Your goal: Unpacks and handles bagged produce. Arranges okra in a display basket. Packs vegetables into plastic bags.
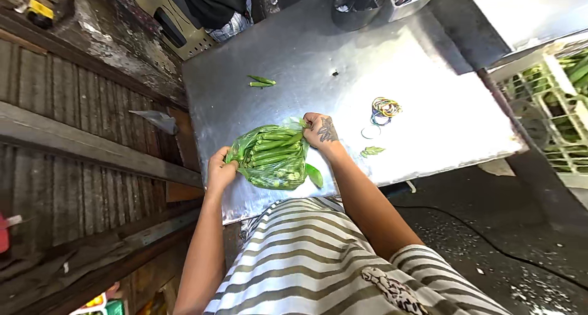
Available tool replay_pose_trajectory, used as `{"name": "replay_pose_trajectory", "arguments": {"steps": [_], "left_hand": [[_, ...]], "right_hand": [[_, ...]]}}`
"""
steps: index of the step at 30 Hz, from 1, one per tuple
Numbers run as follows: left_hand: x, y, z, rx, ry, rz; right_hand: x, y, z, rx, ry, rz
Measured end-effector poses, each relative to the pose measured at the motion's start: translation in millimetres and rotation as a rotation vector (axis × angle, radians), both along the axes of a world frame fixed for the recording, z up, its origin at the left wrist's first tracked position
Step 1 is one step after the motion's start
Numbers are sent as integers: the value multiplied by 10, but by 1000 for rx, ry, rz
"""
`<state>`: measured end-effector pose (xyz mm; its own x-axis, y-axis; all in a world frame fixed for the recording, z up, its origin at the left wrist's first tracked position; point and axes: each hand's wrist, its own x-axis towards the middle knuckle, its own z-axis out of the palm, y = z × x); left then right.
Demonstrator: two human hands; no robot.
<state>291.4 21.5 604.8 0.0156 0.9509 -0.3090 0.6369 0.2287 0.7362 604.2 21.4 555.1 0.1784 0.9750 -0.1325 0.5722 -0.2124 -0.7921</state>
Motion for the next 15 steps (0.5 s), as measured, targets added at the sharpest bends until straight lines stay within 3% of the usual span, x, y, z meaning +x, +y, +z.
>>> {"name": "replay_pose_trajectory", "arguments": {"steps": [3, 6, 11, 15], "left_hand": [[-5, 32, -182, -38, -68, 129], [44, 9, -364, -152, -77, 256], [290, -265, -295, -398, -230, 445], [438, -646, -190, -503, -505, 418]], "right_hand": [[48, 182, -180, -53, -37, -16], [64, 251, -99, -164, -150, -2], [-68, 216, -45, -146, -265, -58], [22, 330, -159, -110, -293, 18]]}}
